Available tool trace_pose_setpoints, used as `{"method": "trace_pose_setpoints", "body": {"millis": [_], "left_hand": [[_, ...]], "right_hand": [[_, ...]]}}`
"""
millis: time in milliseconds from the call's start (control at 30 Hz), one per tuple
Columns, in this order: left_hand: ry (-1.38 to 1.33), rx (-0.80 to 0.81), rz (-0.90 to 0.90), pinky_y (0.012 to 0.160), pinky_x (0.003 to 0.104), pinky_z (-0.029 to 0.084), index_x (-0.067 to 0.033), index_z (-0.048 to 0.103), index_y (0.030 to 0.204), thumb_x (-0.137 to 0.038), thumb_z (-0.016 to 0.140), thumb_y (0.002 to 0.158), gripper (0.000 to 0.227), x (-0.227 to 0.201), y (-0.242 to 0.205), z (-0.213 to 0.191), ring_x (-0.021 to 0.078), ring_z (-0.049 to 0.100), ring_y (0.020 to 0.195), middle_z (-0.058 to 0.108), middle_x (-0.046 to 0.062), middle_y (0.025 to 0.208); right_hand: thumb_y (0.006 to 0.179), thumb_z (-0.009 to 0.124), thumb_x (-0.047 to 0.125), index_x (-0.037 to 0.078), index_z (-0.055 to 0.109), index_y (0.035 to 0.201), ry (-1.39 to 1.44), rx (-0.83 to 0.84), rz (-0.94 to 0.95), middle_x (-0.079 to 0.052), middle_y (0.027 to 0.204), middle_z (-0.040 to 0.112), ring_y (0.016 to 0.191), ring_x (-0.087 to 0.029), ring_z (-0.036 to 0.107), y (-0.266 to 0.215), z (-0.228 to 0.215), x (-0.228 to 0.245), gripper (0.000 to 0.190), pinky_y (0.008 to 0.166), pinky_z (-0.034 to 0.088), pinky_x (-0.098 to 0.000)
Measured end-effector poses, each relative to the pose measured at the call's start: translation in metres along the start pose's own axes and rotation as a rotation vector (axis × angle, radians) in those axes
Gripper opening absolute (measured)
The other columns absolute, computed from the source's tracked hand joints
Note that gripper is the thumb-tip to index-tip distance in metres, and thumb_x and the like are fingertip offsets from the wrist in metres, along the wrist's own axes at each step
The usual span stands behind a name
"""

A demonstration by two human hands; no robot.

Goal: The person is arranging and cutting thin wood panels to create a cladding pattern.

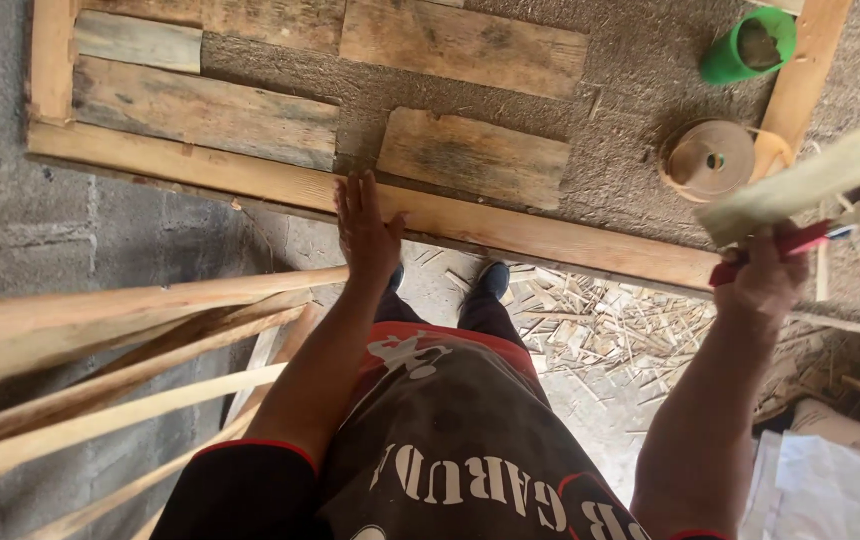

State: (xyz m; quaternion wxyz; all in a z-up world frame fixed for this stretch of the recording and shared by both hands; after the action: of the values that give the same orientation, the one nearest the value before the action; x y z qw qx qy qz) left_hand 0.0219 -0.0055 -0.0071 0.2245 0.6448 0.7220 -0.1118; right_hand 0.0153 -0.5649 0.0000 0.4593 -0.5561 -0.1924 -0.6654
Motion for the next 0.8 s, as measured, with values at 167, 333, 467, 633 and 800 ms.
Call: {"method": "trace_pose_setpoints", "body": {"millis": [167, 333, 467, 633, 800], "left_hand": [[-0.06, 0.029, -0.014, 0.121, 0.057, 0.03, -0.0039, 0.033, 0.158, -0.036, 0.082, 0.085, 0.094, 0.014, 0.003, -0.023, 0.0472, 0.029, 0.151, 0.035, 0.024, 0.161], [-0.163, -0.024, 0.131, 0.12, 0.053, 0.038, -0.005, 0.045, 0.151, -0.026, 0.072, 0.099, 0.062, 0.064, 0.013, -0.042, 0.0397, 0.044, 0.146, 0.051, 0.02, 0.152], [-0.2, -0.073, 0.232, 0.124, 0.051, 0.04, -0.0069, 0.054, 0.143, -0.017, 0.065, 0.104, 0.042, 0.127, 0.052, -0.054, 0.0362, 0.049, 0.145, 0.057, 0.015, 0.148], [-0.094, -0.08, 0.469, 0.124, 0.051, 0.035, -0.0063, 0.062, 0.133, -0.013, 0.063, 0.106, 0.028, 0.184, 0.104, -0.075, 0.042, 0.042, 0.148, 0.053, 0.02, 0.153], [-0.076, 0.071, 0.561, 0.125, 0.052, 0.033, -0.0028, 0.058, 0.132, -0.013, 0.062, 0.105, 0.03, 0.192, 0.128, -0.095, 0.0442, 0.04, 0.149, 0.052, 0.022, 0.152]], "right_hand": [[0.106, 0.063, -0.001, 0.007, 0.062, 0.118, -0.177, 0.002, 0.093, -0.001, 0.092, 0.062, 0.067, -0.009, 0.054, -0.105, 0.112, -0.028, 0.014, 0.055, 0.045, -0.0211], [0.099, 0.065, 0.006, 0.007, 0.065, 0.122, -0.292, 0.017, 0.298, 0.001, 0.085, 0.065, 0.054, -0.006, 0.05, -0.193, 0.208, -0.077, 0.023, 0.037, 0.037, -0.0216], [0.099, 0.067, 0.006, 0.007, 0.068, 0.119, -0.308, 0.115, 0.269, 0.0, 0.087, 0.069, 0.056, -0.006, 0.05, -0.238, 0.25, -0.143, 0.02, 0.044, 0.039, -0.0205], [0.094, 0.075, 0.01, 0.005, 0.071, 0.112, -0.533, 0.232, 0.281, 0.001, 0.084, 0.068, 0.07, -0.007, 0.061, -0.281, 0.323, -0.198, 0.019, 0.061, 0.051, -0.0235], [0.092, 0.076, 0.01, 0.004, 0.073, 0.112, -0.613, 0.27, 0.132, 0.001, 0.09, 0.072, 0.081, -0.008, 0.064, -0.296, 0.369, -0.252, 0.021, 0.075, 0.054, -0.0239]]}}
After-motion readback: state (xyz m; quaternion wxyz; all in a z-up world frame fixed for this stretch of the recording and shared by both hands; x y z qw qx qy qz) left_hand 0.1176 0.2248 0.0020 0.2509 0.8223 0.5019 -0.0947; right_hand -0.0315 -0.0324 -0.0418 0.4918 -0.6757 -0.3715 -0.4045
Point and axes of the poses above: each hand's wrist, its own y-axis towards the middle knuckle, its own z-axis out of the palm, x = y × z, the point moved 2 cm from there along y, towards the middle knuckle
